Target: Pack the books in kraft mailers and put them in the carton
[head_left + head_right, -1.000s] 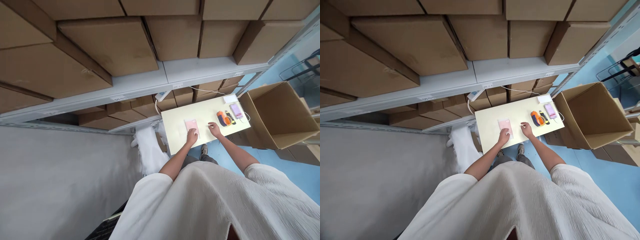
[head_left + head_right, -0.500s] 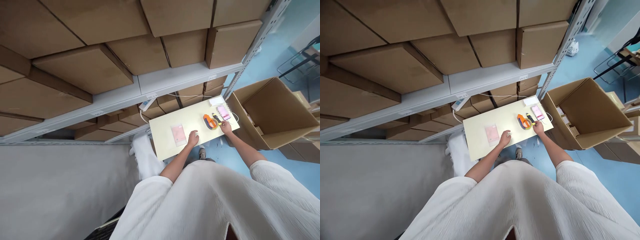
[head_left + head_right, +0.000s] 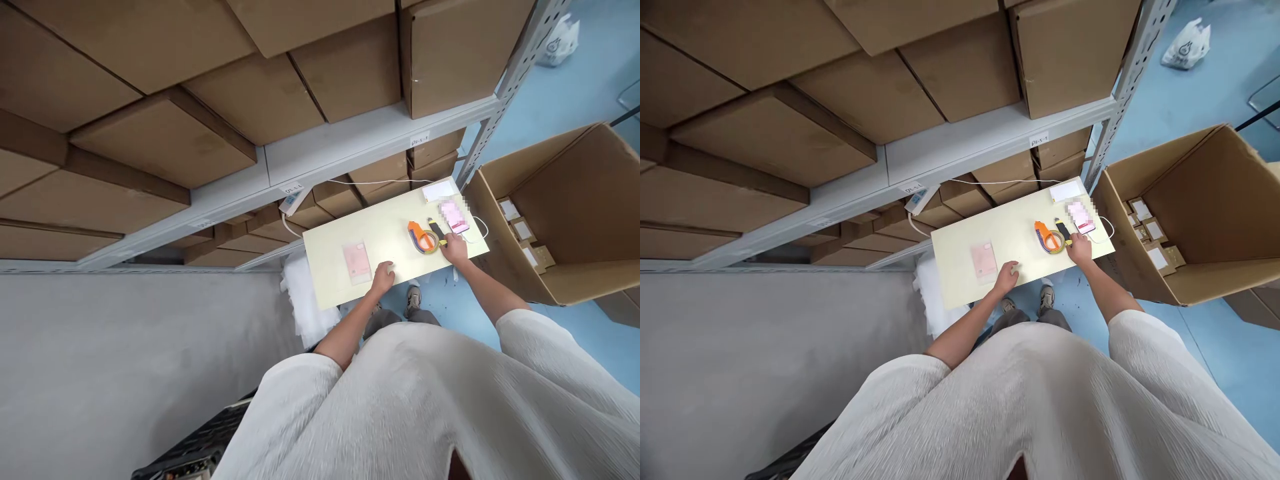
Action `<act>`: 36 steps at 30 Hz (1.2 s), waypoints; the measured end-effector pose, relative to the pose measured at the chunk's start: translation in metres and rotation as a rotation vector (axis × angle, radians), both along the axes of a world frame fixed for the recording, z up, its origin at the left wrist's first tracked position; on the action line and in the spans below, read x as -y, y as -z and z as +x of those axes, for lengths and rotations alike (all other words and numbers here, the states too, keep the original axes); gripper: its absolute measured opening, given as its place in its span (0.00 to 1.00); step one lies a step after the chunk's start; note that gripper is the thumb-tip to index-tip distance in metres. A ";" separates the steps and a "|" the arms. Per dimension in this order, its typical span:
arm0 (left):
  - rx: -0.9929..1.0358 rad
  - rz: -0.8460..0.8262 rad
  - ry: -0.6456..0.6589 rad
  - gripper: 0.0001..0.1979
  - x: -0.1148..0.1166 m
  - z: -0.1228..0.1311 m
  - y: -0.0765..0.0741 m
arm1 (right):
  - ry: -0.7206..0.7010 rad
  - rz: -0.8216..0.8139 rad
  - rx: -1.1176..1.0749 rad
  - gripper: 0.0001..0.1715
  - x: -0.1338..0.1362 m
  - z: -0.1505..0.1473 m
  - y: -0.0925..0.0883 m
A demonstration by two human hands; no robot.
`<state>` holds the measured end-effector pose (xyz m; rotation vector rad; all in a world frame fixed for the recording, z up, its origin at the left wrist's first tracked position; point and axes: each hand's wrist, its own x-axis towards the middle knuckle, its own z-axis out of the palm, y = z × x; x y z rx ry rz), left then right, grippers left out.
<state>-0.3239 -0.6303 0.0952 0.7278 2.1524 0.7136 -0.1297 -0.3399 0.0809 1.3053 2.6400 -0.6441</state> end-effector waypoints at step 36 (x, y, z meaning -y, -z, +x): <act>0.878 0.427 -0.720 0.21 0.051 -0.078 -0.056 | 0.269 -1.286 -0.551 0.19 0.208 -0.142 -0.101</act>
